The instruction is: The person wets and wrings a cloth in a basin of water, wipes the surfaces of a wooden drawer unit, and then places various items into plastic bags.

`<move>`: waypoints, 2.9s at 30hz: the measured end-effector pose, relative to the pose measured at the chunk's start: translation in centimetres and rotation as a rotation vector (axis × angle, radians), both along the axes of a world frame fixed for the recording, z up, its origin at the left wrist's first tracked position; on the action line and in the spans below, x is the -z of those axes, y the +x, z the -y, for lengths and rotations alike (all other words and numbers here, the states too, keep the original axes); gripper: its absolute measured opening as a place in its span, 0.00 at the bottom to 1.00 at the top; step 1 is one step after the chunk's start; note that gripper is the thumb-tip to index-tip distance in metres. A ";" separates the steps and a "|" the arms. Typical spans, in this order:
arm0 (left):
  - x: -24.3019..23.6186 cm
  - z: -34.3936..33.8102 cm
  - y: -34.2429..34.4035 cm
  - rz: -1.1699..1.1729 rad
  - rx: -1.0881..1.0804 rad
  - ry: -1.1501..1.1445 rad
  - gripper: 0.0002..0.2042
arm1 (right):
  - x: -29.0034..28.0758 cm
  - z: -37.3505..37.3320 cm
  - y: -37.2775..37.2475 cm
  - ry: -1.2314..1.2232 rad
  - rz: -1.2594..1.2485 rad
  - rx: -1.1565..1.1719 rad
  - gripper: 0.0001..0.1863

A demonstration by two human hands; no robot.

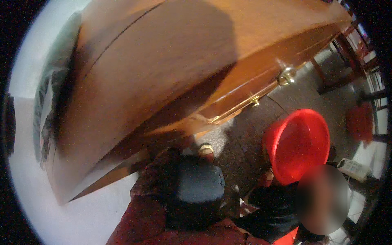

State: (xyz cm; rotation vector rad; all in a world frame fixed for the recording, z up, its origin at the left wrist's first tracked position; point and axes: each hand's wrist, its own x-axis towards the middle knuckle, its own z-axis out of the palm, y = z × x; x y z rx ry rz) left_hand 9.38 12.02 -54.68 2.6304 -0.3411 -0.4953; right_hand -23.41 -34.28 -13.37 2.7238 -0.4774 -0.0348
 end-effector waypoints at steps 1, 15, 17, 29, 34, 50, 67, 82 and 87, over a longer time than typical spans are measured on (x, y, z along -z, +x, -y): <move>-0.1 -1.0 -0.3 0.008 -0.016 0.001 0.17 | 0.0 0.1 -0.2 -0.008 0.048 -0.049 0.23; 0.0 3.2 -5.0 -0.088 0.030 -0.212 0.16 | -1.9 1.3 -1.1 0.340 -0.133 -0.128 0.35; 0.2 8.2 -6.5 -0.127 0.058 -0.288 0.16 | -2.1 1.3 -0.1 0.440 -0.237 0.016 0.32; 1.6 5.5 -5.1 0.012 -0.347 -0.294 0.15 | 1.6 3.1 -1.9 0.600 0.051 0.042 0.19; 1.4 3.4 -8.6 -0.011 -0.283 -0.114 0.15 | -0.8 1.1 -0.1 0.270 -0.013 -0.106 0.24; -0.5 -8.4 -10.2 0.167 -0.004 0.292 0.11 | -2.5 0.2 -1.8 0.448 0.154 -0.374 0.30; 9.1 -3.2 -10.6 0.154 0.019 -0.001 0.13 | -4.9 -3.2 2.2 0.257 0.121 -0.374 0.16; -9.6 7.3 -6.8 -0.398 0.144 -0.471 0.12 | 3.6 4.3 -5.6 1.116 0.461 0.377 0.16; -21.3 7.5 -7.0 -0.436 0.137 -0.498 0.13 | 3.9 4.8 -6.1 1.117 0.515 0.324 0.16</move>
